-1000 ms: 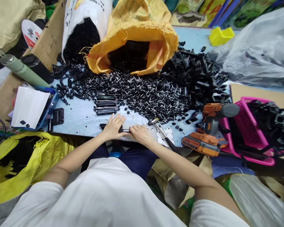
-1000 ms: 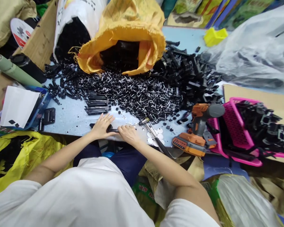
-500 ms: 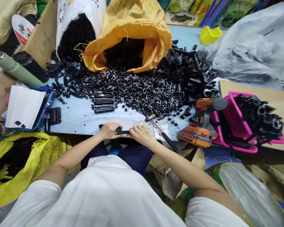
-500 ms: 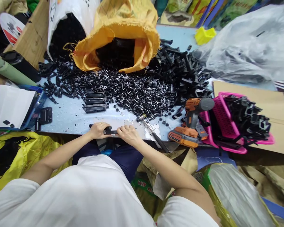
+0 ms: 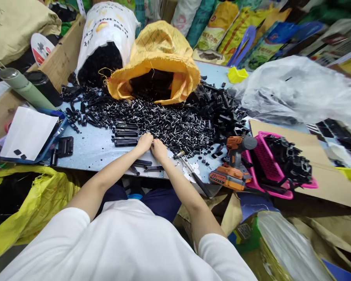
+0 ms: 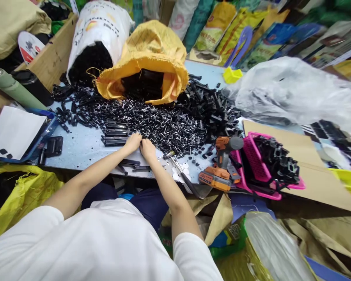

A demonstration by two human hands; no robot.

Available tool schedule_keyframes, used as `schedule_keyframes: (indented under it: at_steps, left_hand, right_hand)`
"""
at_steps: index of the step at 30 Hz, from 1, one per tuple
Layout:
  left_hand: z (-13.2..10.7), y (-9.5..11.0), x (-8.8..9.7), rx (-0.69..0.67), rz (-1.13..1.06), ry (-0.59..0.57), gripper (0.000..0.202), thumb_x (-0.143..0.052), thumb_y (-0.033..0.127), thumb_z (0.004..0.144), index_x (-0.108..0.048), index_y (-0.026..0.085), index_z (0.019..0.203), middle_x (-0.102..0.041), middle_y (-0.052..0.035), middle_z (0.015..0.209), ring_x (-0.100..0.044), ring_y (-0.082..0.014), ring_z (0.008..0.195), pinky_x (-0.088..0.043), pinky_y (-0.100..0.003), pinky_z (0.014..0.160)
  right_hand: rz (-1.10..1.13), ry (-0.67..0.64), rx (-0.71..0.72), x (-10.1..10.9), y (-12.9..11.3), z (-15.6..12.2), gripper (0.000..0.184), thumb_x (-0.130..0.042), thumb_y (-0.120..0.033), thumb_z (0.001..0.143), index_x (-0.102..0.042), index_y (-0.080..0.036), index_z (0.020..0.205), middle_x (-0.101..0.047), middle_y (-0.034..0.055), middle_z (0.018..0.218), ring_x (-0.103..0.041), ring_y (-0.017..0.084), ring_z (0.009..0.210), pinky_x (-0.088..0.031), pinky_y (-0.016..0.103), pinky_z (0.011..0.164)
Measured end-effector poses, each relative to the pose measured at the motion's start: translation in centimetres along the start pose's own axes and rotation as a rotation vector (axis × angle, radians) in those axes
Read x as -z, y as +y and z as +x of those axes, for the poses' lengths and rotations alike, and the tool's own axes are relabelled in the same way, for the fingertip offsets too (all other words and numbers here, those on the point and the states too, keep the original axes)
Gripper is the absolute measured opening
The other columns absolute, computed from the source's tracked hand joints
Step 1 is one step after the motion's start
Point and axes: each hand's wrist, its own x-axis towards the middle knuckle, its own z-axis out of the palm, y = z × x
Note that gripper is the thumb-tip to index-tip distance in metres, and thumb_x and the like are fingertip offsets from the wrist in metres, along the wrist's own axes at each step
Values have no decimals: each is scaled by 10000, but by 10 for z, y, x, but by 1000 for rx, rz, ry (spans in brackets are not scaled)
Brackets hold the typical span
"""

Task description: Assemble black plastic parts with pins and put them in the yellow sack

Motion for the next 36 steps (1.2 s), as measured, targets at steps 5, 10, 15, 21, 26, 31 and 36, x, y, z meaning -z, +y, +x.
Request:
schedule_keyframes:
  at_steps: [5,10,15,21,26,31,36]
  left_hand:
    - [-86,-54,16,244,-714,198,298,-595,423,801,-657,132,795,-627,-44,695,-569,-140,604,-432,-244,586]
    - [-148,-77,9,561,-1140,223,404,-661,522,667,-618,120,654,-487,35,460,-420,-71,420,-329,-203,459]
    - [-149,-73,4,542,-1116,238,354,-659,477,664,-623,126,656,-501,37,474,-429,-73,433,-347,-207,479]
    - [-144,-75,3,332,-973,121,294,-658,427,684,-664,133,695,-621,-11,613,-524,-114,557,-395,-225,559]
    - [-142,-81,1,489,-1059,153,348,-611,462,726,-649,122,664,-553,6,519,-440,-90,459,-347,-222,490]
    - [-144,-82,-3,334,-881,169,267,-660,396,708,-679,139,775,-633,-34,733,-529,-120,605,-425,-251,629]
    - [-141,-90,-9,401,-665,182,349,-667,410,711,-653,160,953,-610,-41,847,-541,-138,693,-428,-257,681]
  right_hand:
    - [38,69,4,-13,14,-4,304,-350,-226,927,-510,-141,1172,-544,116,1078,-497,211,978,-392,278,776]
    - [32,90,47,-18,11,1,352,-373,-295,933,-477,-180,1250,-506,118,1111,-458,223,1000,-393,279,731]
    - [12,71,107,-17,0,7,298,-336,-242,944,-567,-160,1114,-541,111,1032,-455,213,963,-378,286,763]
    - [-32,134,176,-10,-10,23,296,-354,-177,916,-567,-138,1118,-553,140,1084,-422,244,1013,-350,333,823]
    - [-43,58,208,-10,-19,38,245,-397,-123,855,-618,-111,960,-590,149,964,-485,248,929,-370,355,811]
    - [298,169,173,-4,-12,19,259,-456,-113,790,-640,-133,971,-602,120,991,-539,220,933,-422,330,838]
    - [640,167,165,19,5,-25,181,-533,-245,822,-665,-177,925,-650,69,967,-597,161,784,-475,289,747]
